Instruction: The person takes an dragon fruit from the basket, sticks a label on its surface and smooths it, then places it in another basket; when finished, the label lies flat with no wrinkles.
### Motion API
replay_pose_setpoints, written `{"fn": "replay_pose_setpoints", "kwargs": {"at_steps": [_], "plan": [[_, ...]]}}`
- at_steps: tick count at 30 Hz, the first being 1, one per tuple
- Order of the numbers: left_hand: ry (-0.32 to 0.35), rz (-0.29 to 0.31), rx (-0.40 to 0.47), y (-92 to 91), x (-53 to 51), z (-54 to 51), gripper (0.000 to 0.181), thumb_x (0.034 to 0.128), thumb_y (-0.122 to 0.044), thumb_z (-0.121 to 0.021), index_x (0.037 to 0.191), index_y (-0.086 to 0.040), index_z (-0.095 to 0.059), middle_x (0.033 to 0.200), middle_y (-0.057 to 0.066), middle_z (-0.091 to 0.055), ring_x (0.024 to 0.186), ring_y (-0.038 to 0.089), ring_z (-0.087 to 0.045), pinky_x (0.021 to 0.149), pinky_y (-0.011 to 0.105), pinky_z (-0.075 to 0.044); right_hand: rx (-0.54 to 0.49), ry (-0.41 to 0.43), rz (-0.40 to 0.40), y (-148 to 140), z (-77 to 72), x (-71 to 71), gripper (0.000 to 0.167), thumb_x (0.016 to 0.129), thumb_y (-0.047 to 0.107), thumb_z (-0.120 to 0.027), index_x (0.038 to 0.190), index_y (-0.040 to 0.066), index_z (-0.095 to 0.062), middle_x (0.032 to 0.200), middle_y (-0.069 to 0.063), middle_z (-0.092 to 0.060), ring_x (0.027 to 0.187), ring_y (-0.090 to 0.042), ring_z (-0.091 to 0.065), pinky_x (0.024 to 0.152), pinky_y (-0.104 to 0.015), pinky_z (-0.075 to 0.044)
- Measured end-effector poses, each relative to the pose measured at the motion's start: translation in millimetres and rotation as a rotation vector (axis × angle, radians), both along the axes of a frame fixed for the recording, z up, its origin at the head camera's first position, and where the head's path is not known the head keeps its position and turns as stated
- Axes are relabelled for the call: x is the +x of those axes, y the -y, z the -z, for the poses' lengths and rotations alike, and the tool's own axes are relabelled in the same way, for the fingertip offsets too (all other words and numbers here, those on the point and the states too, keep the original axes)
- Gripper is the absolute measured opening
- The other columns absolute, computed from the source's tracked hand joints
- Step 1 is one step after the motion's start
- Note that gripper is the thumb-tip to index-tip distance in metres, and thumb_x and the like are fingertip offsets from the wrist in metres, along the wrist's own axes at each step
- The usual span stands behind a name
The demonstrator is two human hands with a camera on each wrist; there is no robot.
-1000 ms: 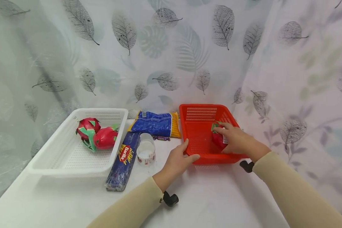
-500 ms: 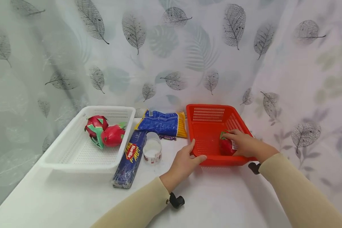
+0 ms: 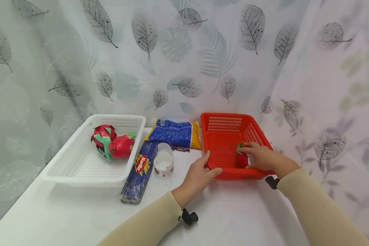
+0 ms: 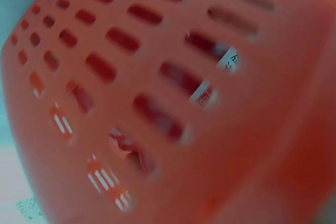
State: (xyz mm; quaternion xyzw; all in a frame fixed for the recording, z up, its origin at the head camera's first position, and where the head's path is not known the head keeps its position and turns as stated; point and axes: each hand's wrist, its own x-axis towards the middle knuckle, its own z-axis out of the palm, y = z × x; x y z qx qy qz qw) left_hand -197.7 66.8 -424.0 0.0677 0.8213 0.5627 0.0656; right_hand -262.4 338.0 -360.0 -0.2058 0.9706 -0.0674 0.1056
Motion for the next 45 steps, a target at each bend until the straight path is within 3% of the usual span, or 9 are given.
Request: {"fn": "replay_pose_setpoints", "kwargs": {"at_steps": [7,11,25,29,32,36,40,43,45], "plan": [[0.004,-0.001,0.025,-2.1,0.8,0.7,0.087,0.0940,-0.046,-0.080,0.167,-0.026,-0.036,0.162,-0.002,-0.053,0.143,0.018,-0.055,0.108,0.036,-0.058,0.064,0.049,0.041,9.9,-0.3,-1.0,0.074,0.081,0.036,-0.091,0.148,0.024,-0.063,0.157,-0.026,-0.043,0.133,-0.064,-0.040,0.086,-0.066,-0.061],[0.009,0.004,0.031,-3.9,1.2,1.0,0.088,0.0937,-0.046,-0.080,0.167,-0.026,-0.035,0.161,-0.002,-0.054,0.143,0.019,-0.055,0.106,0.036,-0.059,0.070,0.093,0.084,12.1,-2.0,-0.1,0.072,0.083,0.043,-0.088,0.149,0.026,-0.063,0.158,-0.026,-0.041,0.137,-0.063,-0.036,0.090,-0.070,-0.058],[-0.028,0.005,0.005,-8.7,-1.1,1.3,0.088,0.0944,-0.047,-0.079,0.167,-0.026,-0.035,0.159,0.001,-0.055,0.141,0.020,-0.056,0.105,0.036,-0.060,0.115,0.025,0.063,15.4,-1.0,0.7,0.072,0.083,0.030,-0.089,0.150,0.029,-0.063,0.156,-0.025,-0.044,0.132,-0.059,-0.043,0.087,-0.062,-0.062],[-0.032,0.028,-0.045,-7.7,-0.8,0.4,0.087,0.0953,-0.051,-0.077,0.168,-0.027,-0.034,0.162,-0.001,-0.052,0.144,0.021,-0.054,0.109,0.039,-0.058,0.093,0.016,0.048,16.6,-5.5,7.3,0.074,0.087,0.033,-0.087,0.154,0.026,-0.057,0.155,-0.030,-0.043,0.133,-0.060,-0.046,0.090,-0.066,-0.061],[-0.054,0.089,-0.187,-1.6,-1.6,-3.0,0.088,0.0967,-0.055,-0.073,0.169,-0.029,-0.029,0.168,-0.003,-0.046,0.150,0.022,-0.050,0.114,0.044,-0.054,0.077,0.001,0.035,20.5,-13.2,13.7,0.072,0.091,0.035,-0.083,0.156,0.025,-0.055,0.155,-0.031,-0.043,0.138,-0.059,-0.045,0.095,-0.069,-0.058],[-0.144,0.197,-0.451,19.2,1.6,-16.3,0.088,0.0983,-0.055,-0.071,0.170,-0.031,-0.026,0.174,0.000,-0.034,0.154,0.027,-0.046,0.117,0.048,-0.052,0.078,-0.047,0.000,35.5,-29.2,23.7,0.067,0.092,0.033,-0.083,0.154,0.024,-0.058,0.157,-0.028,-0.046,0.141,-0.056,-0.043,0.097,-0.067,-0.058],[-0.282,0.269,-0.636,64.2,21.0,-41.5,0.075,0.1017,-0.050,-0.068,0.167,-0.030,-0.036,0.177,0.005,-0.029,0.157,0.031,-0.043,0.119,0.051,-0.049,0.086,-0.099,-0.021,59.6,-47.3,36.1,0.062,0.092,0.032,-0.083,0.151,0.026,-0.062,0.157,-0.025,-0.050,0.143,-0.053,-0.044,0.096,-0.062,-0.061],[-0.435,0.247,-0.691,117.1,40.3,-62.1,0.065,0.1022,-0.047,-0.069,0.161,-0.027,-0.049,0.174,0.007,-0.036,0.156,0.032,-0.043,0.121,0.054,-0.046,0.065,-0.095,-0.019,78.5,-62.1,50.2,0.055,0.095,0.033,-0.081,0.147,0.030,-0.066,0.152,-0.018,-0.057,0.140,-0.046,-0.051,0.093,-0.055,-0.064],[-0.542,0.157,-0.693,160.8,51.7,-71.9,0.063,0.0987,-0.043,-0.076,0.156,-0.024,-0.056,0.170,0.010,-0.042,0.154,0.036,-0.045,0.119,0.058,-0.047,0.029,-0.087,-0.023,92.9,-71.7,61.3,0.051,0.095,0.034,-0.080,0.145,0.031,-0.068,0.146,-0.012,-0.062,0.135,-0.039,-0.056,0.090,-0.051,-0.065]]}}
